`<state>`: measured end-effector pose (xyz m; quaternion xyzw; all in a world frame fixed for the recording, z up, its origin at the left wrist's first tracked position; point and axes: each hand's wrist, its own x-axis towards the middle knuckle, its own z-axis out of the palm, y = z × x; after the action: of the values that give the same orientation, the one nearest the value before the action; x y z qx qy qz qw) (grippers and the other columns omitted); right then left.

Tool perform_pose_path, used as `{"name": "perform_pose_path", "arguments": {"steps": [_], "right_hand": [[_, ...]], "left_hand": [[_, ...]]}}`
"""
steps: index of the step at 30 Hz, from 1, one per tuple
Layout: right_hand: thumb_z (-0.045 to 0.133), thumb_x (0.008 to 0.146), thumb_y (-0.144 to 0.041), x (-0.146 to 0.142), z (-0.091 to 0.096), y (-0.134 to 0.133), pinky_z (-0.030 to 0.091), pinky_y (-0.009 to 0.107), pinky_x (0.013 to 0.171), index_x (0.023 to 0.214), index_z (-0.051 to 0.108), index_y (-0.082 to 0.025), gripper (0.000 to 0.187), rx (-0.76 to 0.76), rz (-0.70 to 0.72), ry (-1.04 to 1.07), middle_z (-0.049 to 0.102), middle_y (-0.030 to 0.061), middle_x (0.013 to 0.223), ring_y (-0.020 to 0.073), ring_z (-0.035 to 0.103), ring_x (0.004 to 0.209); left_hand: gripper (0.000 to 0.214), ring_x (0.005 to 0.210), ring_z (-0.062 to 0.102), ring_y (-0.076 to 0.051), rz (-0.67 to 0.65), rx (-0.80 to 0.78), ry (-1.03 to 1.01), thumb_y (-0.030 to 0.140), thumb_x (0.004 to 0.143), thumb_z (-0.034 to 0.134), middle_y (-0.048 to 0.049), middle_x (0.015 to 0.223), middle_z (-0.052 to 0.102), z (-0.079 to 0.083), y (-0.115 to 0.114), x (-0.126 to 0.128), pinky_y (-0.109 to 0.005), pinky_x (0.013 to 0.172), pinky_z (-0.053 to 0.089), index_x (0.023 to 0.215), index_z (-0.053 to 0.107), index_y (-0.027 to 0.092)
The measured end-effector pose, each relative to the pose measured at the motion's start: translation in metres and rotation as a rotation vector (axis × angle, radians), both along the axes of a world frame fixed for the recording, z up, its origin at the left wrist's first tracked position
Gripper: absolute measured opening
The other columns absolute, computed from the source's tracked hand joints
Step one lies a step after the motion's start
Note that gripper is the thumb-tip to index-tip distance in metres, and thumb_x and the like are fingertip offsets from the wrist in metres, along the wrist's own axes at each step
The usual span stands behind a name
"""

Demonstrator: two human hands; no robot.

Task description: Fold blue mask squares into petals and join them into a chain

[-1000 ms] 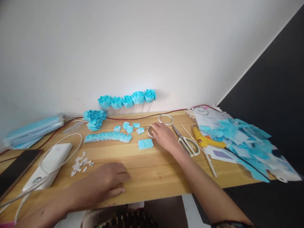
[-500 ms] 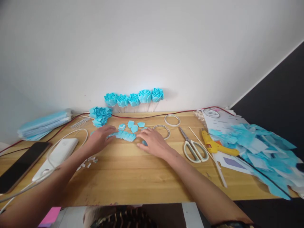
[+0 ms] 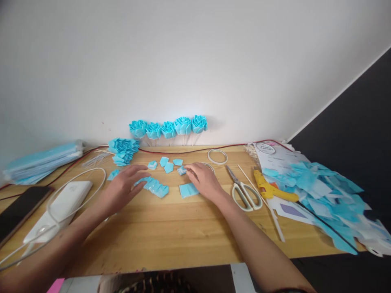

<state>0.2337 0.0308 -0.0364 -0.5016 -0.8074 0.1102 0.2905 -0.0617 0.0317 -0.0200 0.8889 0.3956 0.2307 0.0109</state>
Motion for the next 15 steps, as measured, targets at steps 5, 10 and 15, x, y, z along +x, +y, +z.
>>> {"name": "perform_pose_path", "arguments": {"steps": [5,10,15], "right_hand": [[0.046,0.093,-0.020,0.013,-0.006,0.009,0.046,0.034,0.084,0.106,0.062,-0.018,0.021,0.026,-0.094,0.017,0.069,0.0086,0.104,0.0226,0.061,0.099],[0.043,0.092,-0.015,0.004,-0.014,0.018,0.045,0.036,0.089,0.123,0.057,-0.015,0.034,0.015,-0.096,-0.179,0.068,0.0119,0.113,0.0236,0.061,0.103],[0.039,0.090,-0.007,-0.012,-0.007,0.021,0.042,0.038,0.094,0.130,0.052,-0.014,0.043,-0.008,-0.004,-0.320,0.070,0.0110,0.110,0.0227,0.061,0.101]], "left_hand": [[0.027,0.083,0.065,-0.021,-0.245,-0.075,-0.005,0.027,0.097,0.041,-0.0085,0.090,0.071,0.003,-0.018,0.034,-0.033,0.075,0.049,0.100,0.066,0.018],[0.028,0.070,0.063,-0.017,-0.446,-0.239,0.027,0.026,0.098,0.038,-0.0046,0.077,0.068,-0.003,-0.041,0.052,-0.026,0.064,0.044,0.093,0.065,0.019],[0.024,0.069,0.062,-0.016,-0.503,-0.317,0.046,0.028,0.096,0.044,-0.0037,0.075,0.068,-0.011,-0.050,0.052,-0.025,0.063,0.041,0.087,0.064,0.019]]}}
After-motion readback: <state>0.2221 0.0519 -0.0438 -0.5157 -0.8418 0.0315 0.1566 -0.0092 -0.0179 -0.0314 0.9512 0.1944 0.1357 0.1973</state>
